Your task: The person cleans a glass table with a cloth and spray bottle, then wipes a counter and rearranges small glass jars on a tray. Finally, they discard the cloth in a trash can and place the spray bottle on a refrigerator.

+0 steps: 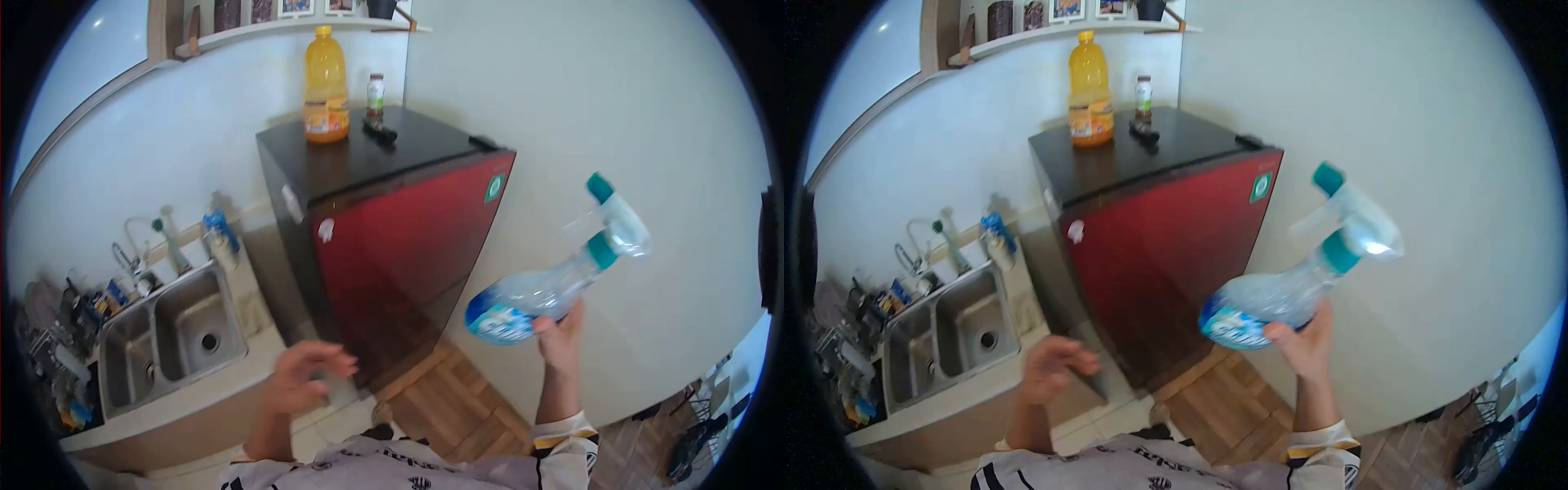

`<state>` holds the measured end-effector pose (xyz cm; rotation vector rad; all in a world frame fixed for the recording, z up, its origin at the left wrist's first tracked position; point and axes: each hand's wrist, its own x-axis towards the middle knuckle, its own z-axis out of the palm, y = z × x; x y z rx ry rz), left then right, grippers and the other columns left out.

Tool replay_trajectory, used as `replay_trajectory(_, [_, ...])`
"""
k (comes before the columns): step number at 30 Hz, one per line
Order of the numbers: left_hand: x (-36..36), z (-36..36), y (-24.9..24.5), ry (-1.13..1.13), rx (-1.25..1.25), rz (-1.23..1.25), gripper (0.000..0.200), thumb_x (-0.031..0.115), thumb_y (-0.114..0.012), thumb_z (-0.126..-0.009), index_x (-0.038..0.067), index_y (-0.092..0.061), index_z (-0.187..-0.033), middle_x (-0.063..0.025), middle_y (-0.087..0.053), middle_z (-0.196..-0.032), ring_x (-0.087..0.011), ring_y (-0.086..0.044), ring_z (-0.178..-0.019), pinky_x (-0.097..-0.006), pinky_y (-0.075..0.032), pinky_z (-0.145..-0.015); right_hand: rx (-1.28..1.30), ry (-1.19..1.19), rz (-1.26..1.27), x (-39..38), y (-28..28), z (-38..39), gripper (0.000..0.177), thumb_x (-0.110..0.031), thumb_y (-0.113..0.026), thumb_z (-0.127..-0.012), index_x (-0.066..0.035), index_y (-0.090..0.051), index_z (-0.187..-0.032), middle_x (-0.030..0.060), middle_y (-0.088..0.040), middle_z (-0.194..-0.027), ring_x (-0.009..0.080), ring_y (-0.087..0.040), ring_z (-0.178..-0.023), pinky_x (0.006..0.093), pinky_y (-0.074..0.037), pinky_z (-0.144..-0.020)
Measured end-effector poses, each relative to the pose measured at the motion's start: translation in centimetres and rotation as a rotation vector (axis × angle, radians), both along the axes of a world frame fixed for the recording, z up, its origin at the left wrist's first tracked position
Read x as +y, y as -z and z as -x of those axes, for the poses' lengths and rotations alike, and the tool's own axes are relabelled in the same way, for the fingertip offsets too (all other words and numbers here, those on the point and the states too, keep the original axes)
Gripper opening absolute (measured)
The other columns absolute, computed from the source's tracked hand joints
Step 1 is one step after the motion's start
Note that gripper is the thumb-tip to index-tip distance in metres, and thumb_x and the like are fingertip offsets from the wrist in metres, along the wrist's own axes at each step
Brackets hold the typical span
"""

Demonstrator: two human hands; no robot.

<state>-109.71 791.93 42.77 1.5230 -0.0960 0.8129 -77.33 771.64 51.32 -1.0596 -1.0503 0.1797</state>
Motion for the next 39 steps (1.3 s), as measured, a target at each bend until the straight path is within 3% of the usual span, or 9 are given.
replay_trajectory(3, [8.1,0.3,-2.2,-0.281,-0.118,-0.034,0.058,0.051,-0.061,-0.091,0.0,-0.05,-0.116,-0.017,-0.066,-0.087,-0.0245,-0.068,-0.068,-0.0332,-0.057,-0.057,-0.231,0.248,0.073,3.9,-6.4,-6.6,0.069,-0.048,-0.08,-0.075,0.003,-0.055,-0.113,0.0072,-0.064,-0.1,0.0164,-0.061,-0.092,0.03,-0.048,-0.083])
replay_trajectory(5, [11.3,-0.6,-4.9,-0.346,-0.322,-0.029,0.054,0.051,-0.061,-0.09,0.0,-0.053,-0.106,-0.0146,-0.063,-0.081,-0.0192,-0.061,-0.061,-0.027,-0.053,-0.052,-0.309,0.33,0.12,7.5,-11.4,-10.7,0.064,-0.047,-0.076,-0.08,0.004,-0.055,-0.112,0.0077,-0.064,-0.098,0.0152,-0.06,-0.092,0.0294,-0.048,-0.083])
replay_trajectory(8, [15.4,-4.0,-7.8,-0.464,-0.451,-0.019,0.051,0.049,-0.062,-0.091,-0.001,-0.054,-0.099,-0.0143,-0.061,-0.077,-0.0169,-0.058,-0.061,-0.0289,-0.051,-0.051,-0.346,0.311,0.235,14.3,-16.8,-17.0,0.061,-0.045,-0.074,-0.082,0.005,-0.055,-0.113,0.009,-0.064,-0.098,0.0147,-0.059,-0.093,0.0294,-0.047,-0.084])
replay_trajectory(11, [16.5,-6.5,-7.6,-0.599,-0.356,-0.198,0.05,0.048,-0.061,-0.092,-0.001,-0.054,-0.101,-0.014,-0.06,-0.078,-0.0164,-0.058,-0.062,-0.0265,-0.05,-0.051,-0.376,0.223,0.171,21.1,-19.6,-20.3,0.06,-0.044,-0.074,-0.083,0.005,-0.056,-0.113,0.0099,-0.064,-0.097,0.0156,-0.06,-0.094,0.0303,-0.048,-0.085])
replay_trajectory(14, [14.8,-8.1,-6.9,-0.849,-0.244,-0.233,0.053,0.05,-0.063,-0.09,-0.001,-0.056,-0.099,-0.0133,-0.059,-0.083,-0.0177,-0.058,-0.072,-0.0281,-0.048,-0.062,-0.366,0.092,0.161,27.0,-21.3,-22.3,0.058,-0.042,-0.074,-0.083,0.004,-0.056,-0.112,0.0106,-0.064,-0.096,0.0164,-0.061,-0.093,0.031,-0.049,-0.084])
replay_trajectory(19, [10.4,-9.6,-6.5,-1.266,-0.114,-0.346,0.055,0.053,-0.06,-0.09,0.0,-0.057,-0.1,-0.0126,-0.06,-0.091,-0.0202,-0.057,-0.086,-0.0302,-0.045,-0.072,-0.419,-0.205,0.213,35.6,-21.7,-25.2,0.058,-0.04,-0.077,-0.081,0.005,-0.055,-0.112,0.0127,-0.065,-0.098,0.0166,-0.064,-0.09,0.0296,-0.052,-0.079])
replay_trajectory(24, [6.1,-12.3,-6.6,-1.555,0.1,-0.359,0.06,0.053,-0.056,-0.092,-0.001,-0.056,-0.118,-0.0189,-0.058,-0.119,-0.0249,-0.058,-0.108,-0.0311,-0.049,-0.071,-0.517,-0.42,0.195,43.3,-20.8,-26.8,0.064,-0.04,-0.079,-0.079,0.007,-0.053,-0.114,0.0172,-0.066,-0.101,0.0204,-0.066,-0.091,0.0302,-0.054,-0.077])
replay_trajectory(34, [3.2,-12.6,-6.0,-1.671,0.172,-0.324,0.056,0.049,-0.053,-0.095,-0.004,-0.057,-0.114,-0.0182,-0.064,-0.109,-0.0239,-0.062,-0.101,-0.0339,-0.052,-0.078,-0.592,-0.576,0.4,47.4,-17.1,-27.5,0.071,-0.043,-0.08,-0.076,0.004,-0.051,-0.121,0.02,-0.064,-0.11,0.0248,-0.064,-0.102,0.0368,-0.051,-0.088])
replay_trajectory(39, [2.7,-10.4,-4.7,-1.705,0.18,-0.288,0.051,0.045,-0.053,-0.096,-0.003,-0.058,-0.113,-0.0183,-0.065,-0.108,-0.0239,-0.062,-0.101,-0.0332,-0.051,-0.078,-0.629,-0.448,0.47,48.9,-13.6,-28.2,0.074,-0.042,-0.081,-0.076,0.005,-0.049,-0.124,0.0189,-0.063,-0.112,0.0246,-0.064,-0.102,0.0362,-0.05,-0.09])
